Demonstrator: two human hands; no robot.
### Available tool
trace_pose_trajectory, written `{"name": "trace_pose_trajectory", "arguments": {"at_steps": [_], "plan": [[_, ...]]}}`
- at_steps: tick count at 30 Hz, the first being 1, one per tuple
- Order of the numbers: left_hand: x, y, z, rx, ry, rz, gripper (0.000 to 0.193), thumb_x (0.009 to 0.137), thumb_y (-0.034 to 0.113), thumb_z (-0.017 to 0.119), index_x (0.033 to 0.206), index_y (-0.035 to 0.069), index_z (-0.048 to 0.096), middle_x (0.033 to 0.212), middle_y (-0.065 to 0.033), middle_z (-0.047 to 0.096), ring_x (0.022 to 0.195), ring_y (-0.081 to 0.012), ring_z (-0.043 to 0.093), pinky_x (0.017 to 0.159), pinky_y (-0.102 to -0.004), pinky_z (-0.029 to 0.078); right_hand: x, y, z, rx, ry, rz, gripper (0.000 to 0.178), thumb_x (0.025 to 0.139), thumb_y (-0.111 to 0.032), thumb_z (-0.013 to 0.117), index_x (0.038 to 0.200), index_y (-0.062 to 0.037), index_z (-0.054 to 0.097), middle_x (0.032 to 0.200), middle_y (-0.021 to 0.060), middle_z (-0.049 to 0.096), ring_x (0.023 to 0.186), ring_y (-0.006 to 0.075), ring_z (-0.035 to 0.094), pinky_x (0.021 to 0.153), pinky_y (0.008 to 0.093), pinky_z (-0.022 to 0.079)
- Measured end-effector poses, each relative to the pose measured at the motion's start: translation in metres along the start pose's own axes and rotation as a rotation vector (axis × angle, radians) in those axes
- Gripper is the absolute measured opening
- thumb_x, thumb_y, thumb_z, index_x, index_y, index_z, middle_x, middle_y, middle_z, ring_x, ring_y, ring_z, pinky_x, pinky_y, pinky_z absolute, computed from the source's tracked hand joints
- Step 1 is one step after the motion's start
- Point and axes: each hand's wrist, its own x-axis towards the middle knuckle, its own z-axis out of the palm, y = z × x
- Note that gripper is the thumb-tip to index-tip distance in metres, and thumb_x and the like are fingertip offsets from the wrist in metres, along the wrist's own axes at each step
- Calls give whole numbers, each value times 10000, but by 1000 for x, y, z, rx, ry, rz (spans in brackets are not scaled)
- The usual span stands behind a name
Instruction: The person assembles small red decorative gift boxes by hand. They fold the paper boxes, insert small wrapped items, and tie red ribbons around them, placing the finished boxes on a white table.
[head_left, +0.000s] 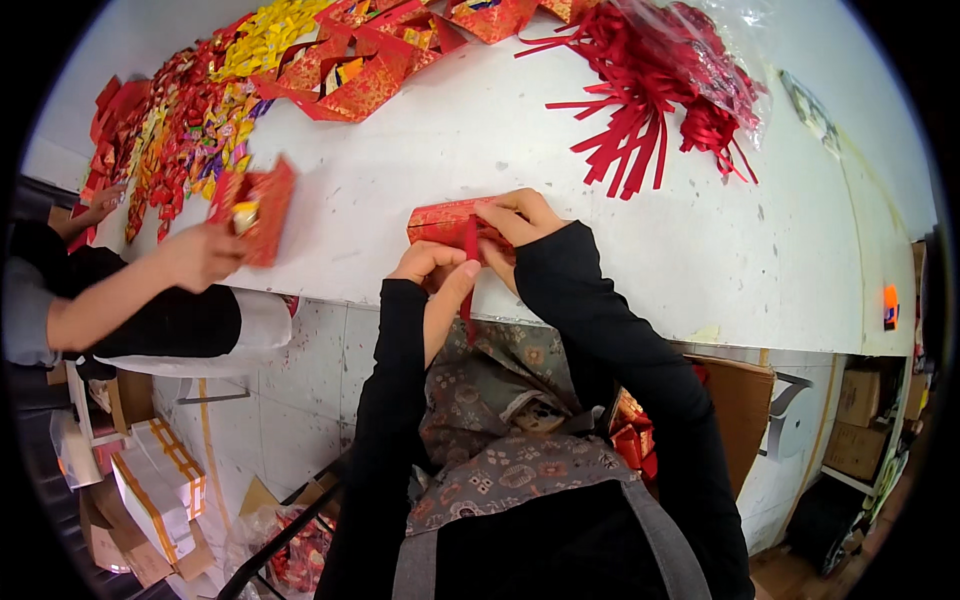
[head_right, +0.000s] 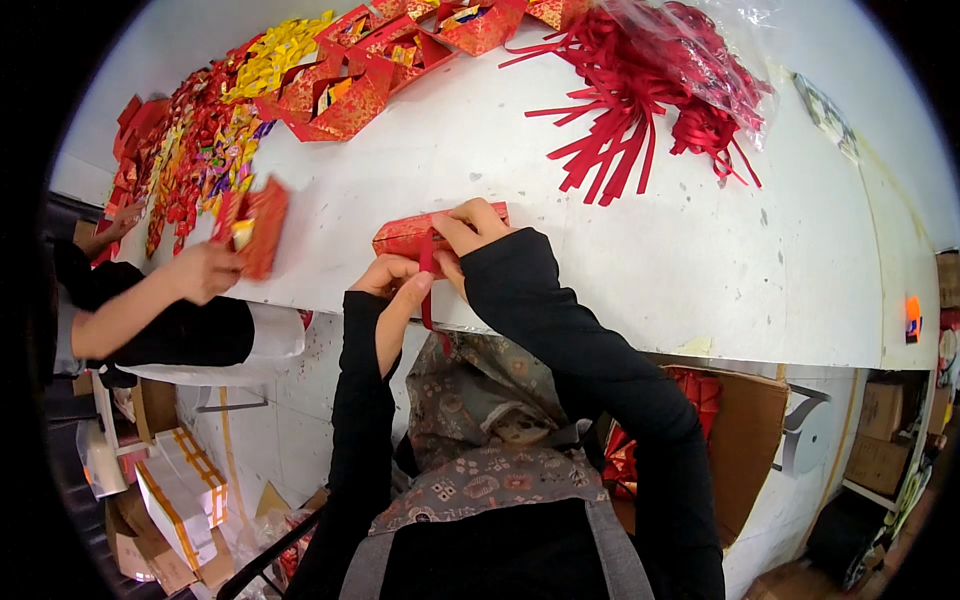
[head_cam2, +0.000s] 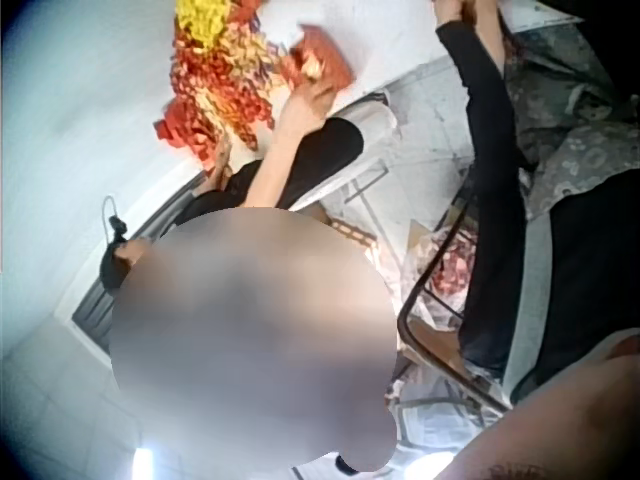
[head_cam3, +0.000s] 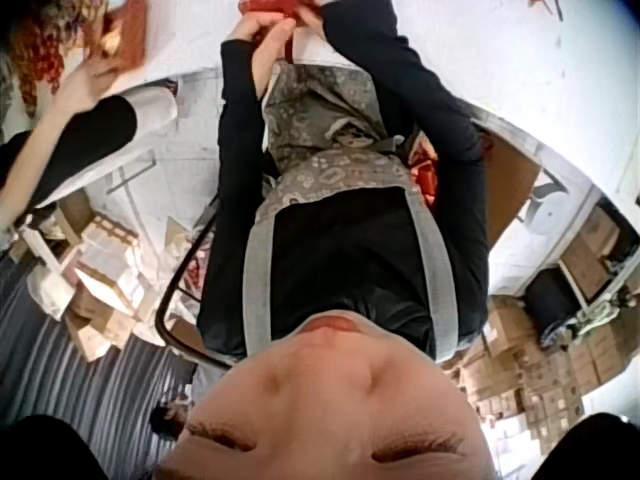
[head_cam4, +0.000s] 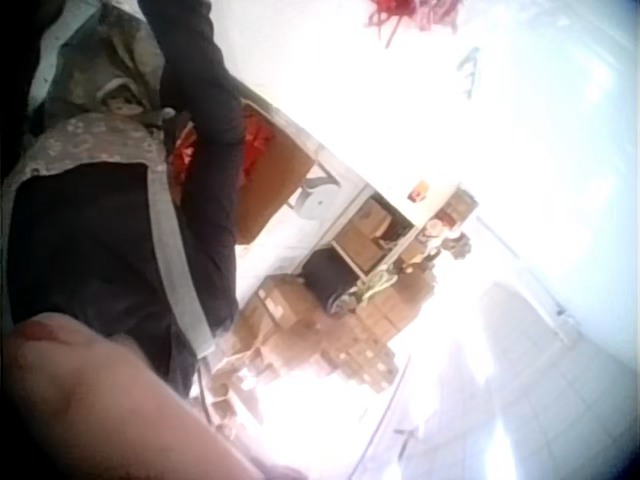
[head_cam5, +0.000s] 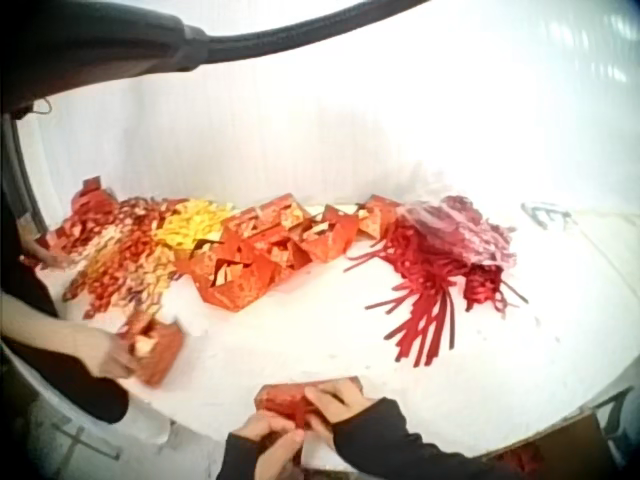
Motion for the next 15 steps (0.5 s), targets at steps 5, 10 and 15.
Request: {"name": "trace_pose_trajectory", "arguments": {"at_steps": [5,10,15], "plan": [[-3,13,-8,-235,-143,-240,112,853,74,578,919,-11,548,820,-80,620,737,-103,564,706,-237,451,19,0,-12,-9,-52,-271,216,758,-110,610,974,-107,621,1007,59,593,748,227,625,616,309,505],[1,18,-6,-69,-112,-201,78,848,-11,554,922,-28,539,878,-102,614,726,-134,602,677,-242,487,30,9,-22,164,-90,-133,112,781,-123,586,870,-92,647,801,79,642,697,263,618,615,322,493],[12,3,3,147,35,225,98,813,-67,566,906,-36,556,954,-100,578,728,-133,613,674,-227,494,30,4,-22,258,-156,-27,107,811,-128,587,867,-60,648,724,115,633,647,231,628,594,291,488]]}}
